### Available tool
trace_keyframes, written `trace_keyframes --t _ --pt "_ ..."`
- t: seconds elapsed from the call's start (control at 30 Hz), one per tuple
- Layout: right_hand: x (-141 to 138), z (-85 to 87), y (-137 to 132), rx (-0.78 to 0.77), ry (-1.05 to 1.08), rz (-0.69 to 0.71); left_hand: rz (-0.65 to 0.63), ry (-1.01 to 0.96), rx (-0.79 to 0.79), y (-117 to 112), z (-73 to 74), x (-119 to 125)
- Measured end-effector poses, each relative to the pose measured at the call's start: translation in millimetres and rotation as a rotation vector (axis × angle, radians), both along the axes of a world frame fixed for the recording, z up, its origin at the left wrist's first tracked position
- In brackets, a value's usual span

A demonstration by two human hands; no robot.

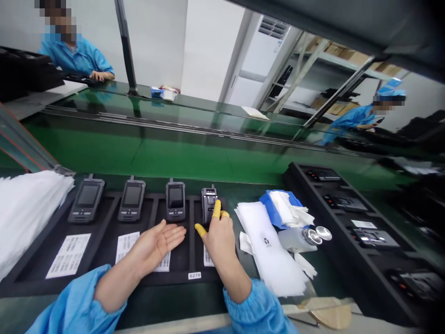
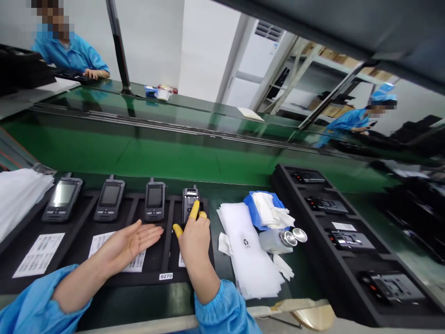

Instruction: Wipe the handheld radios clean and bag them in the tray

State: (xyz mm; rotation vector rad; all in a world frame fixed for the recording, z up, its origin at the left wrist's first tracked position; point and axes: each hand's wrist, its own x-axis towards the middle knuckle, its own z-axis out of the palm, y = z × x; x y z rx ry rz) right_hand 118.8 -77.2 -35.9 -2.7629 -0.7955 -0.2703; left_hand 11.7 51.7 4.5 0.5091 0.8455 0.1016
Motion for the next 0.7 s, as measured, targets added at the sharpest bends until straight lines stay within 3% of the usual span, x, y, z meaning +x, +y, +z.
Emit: trace_keyframes --t 0.1,0.17,0.23,0.3,0.37,0.4,0.57,0.7 --pt "2.7 0.8 -0.1 0.101 0.071 -0.048 -0.04 -0.036 0.074 -1.5 -1.2 -19.4" --pt "8.6 3.0 -3.8 0.276 0.175 -0.105 -0.054 -0.076 0.179 -2.1 -4.3 -33.2" --pt "15.3 5.8 -7.9 0.579 0.377 -0.184 -0.075 -0.092 0.296 -1.8 -7.7 -44.6" --pt "20.6 8.0 -9.9 1.035 0.734 -0.249 -0.102 -0.076 0.39 -0.8 -10.6 -51.5" --pt "23.3 9.0 -8.2 1.428 1.112 -0.249 -0.13 -0.049 0.458 0.2 -12.8 -53.9" --pt "23.8 9.2 -6.1 1.542 1.254 -0.233 -0.143 -0.039 0.487 0.7 -13.9 -53.8" --pt "22.6 7.9 6.1 1.604 1.493 -0.212 -0.207 -0.047 0.596 2.6 -20.0 -51.2" --pt "18.9 3.1 4.9 1.62 1.442 -0.254 -0.251 -0.046 0.685 2.2 -23.3 -52.6"
